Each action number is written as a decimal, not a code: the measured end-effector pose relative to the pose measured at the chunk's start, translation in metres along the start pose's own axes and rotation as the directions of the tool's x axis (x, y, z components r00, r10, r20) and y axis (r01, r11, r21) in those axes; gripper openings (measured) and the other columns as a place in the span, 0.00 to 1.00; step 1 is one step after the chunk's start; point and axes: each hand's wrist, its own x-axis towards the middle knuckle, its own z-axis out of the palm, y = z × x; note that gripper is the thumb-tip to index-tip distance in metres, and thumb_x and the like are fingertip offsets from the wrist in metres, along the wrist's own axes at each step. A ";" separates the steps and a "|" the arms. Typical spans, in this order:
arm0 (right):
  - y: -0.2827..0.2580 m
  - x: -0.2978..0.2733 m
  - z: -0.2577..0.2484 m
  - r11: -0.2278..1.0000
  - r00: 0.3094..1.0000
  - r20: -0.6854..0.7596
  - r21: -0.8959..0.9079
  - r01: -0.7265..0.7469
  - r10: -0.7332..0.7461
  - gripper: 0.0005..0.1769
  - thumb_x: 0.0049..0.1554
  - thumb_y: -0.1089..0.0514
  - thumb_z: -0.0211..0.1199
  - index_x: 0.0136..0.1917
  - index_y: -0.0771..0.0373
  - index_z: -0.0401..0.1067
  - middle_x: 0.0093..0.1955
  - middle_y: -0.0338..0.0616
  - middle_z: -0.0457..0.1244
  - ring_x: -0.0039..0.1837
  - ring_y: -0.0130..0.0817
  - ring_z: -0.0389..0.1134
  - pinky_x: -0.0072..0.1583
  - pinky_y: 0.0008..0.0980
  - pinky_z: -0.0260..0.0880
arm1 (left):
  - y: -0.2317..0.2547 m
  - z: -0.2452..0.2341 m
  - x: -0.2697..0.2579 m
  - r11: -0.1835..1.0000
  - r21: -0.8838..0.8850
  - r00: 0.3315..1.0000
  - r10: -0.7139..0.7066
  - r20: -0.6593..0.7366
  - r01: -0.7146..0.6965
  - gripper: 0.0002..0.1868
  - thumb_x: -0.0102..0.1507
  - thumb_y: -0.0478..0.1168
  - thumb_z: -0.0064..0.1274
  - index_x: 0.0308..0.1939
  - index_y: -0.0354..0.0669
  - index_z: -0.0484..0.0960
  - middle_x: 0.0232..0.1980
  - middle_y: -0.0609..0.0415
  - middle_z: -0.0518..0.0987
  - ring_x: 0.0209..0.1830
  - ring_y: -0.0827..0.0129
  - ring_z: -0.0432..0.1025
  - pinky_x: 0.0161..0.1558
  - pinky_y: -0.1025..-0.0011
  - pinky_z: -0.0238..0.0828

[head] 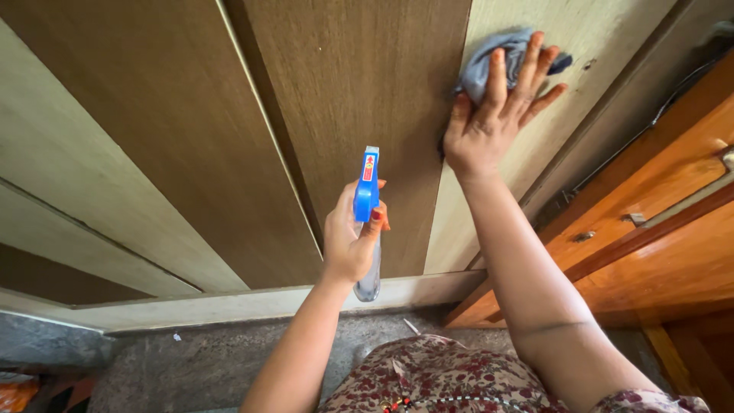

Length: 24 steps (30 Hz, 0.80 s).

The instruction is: The person sprays a cleaning solution onto a wooden cabinet door and wipes it with a cloth. They repeatedly spray and wipe the same vertical section of the door, moving the cloth up and down to clean the surface.

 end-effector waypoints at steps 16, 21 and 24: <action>-0.092 0.021 0.013 0.985 0.981 0.086 0.051 0.168 -0.171 0.30 0.66 0.49 0.65 0.80 0.43 0.63 0.86 0.49 0.44 0.88 0.52 0.37 0.82 0.62 0.16 | 0.016 -0.013 0.010 0.998 0.028 0.998 0.048 -0.034 -0.047 0.39 0.68 0.67 0.50 0.62 0.33 0.72 0.35 0.57 0.75 0.34 0.74 0.73 0.42 0.74 0.71; -0.113 0.024 0.018 0.973 0.972 0.065 0.054 0.224 -0.228 0.30 0.65 0.48 0.65 0.79 0.41 0.65 0.85 0.47 0.46 0.87 0.50 0.41 0.83 0.63 0.19 | 0.019 -0.015 0.010 0.999 -0.003 0.998 0.045 -0.038 -0.046 0.38 0.68 0.67 0.50 0.62 0.33 0.72 0.35 0.57 0.75 0.35 0.75 0.72 0.41 0.75 0.70; -0.125 0.026 0.022 0.967 0.967 0.045 0.049 0.250 -0.253 0.30 0.65 0.49 0.63 0.79 0.39 0.65 0.85 0.46 0.47 0.87 0.48 0.42 0.82 0.63 0.19 | 0.022 -0.016 0.011 0.998 -0.015 0.997 0.058 -0.041 -0.058 0.38 0.68 0.67 0.50 0.62 0.33 0.72 0.35 0.57 0.75 0.35 0.75 0.72 0.41 0.75 0.69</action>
